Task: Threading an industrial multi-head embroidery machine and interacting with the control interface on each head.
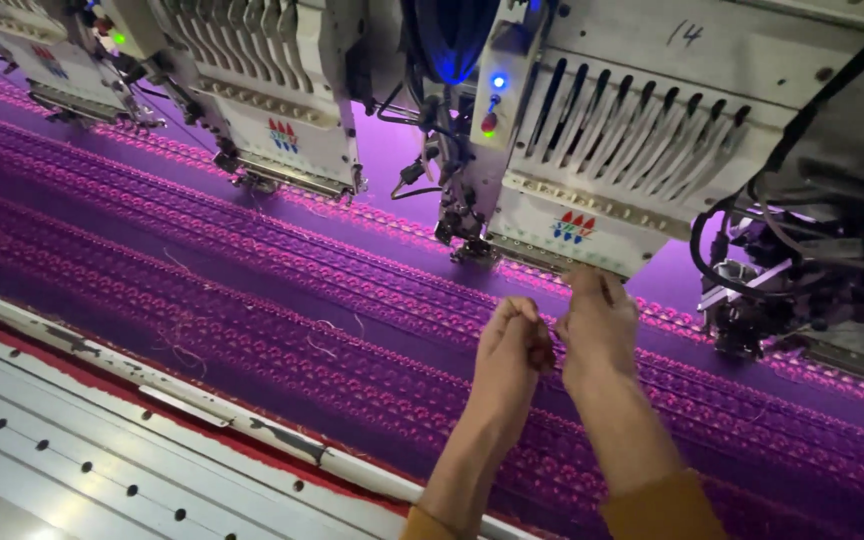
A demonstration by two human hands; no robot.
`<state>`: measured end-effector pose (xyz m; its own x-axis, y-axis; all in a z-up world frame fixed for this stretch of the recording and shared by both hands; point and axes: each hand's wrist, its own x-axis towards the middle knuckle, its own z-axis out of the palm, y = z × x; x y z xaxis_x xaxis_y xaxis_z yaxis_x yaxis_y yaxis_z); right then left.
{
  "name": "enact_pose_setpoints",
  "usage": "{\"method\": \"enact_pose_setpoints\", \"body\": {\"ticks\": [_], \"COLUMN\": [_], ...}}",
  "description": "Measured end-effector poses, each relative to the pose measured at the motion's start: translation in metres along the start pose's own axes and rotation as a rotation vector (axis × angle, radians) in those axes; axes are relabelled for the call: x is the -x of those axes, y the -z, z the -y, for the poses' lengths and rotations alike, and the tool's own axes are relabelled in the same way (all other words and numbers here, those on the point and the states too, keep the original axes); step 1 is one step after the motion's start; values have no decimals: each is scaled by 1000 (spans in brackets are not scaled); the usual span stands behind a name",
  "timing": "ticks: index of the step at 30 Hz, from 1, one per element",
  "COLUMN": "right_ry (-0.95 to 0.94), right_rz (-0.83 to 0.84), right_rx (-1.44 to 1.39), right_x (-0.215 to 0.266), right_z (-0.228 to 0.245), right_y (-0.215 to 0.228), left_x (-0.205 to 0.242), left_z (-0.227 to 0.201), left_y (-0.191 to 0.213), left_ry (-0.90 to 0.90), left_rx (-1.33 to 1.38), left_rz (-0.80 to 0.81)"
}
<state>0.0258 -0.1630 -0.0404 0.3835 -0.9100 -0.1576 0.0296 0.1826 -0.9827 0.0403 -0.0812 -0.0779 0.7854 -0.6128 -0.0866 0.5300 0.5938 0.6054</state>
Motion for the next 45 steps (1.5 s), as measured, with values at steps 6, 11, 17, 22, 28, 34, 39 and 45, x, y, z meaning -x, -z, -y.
{"method": "enact_pose_setpoints", "body": {"ticks": [6,11,17,22,28,34,39,45], "right_ry": [41,-44,-321,-581,-287,215,354,395], "right_rz": [-78,97,317,468,847,803,791,748], "right_rx": [96,131,-23,-340,-137,609,684,888], "right_x": [-1,48,93,113,102,108,137,133], "right_z": [-12,32,32,-11,-29,-17,-44,-58], "right_y": [4,17,39,59,37,-39,-64,-74], "left_x": [2,12,65,103,101,43,-50,-134], "left_z": [-3,-12,-58,-85,-138,-213,-263,-274], "left_y": [-3,-5,-26,-27,15,100,157,192], "left_ry": [88,54,-74,-514,-667,-179,-367,-548], "left_rx": [-82,-231,-780,-1309,-1862,-1636,-1287,-1361], "left_rz": [14,29,-52,130,156,-413,-767,-666]}}
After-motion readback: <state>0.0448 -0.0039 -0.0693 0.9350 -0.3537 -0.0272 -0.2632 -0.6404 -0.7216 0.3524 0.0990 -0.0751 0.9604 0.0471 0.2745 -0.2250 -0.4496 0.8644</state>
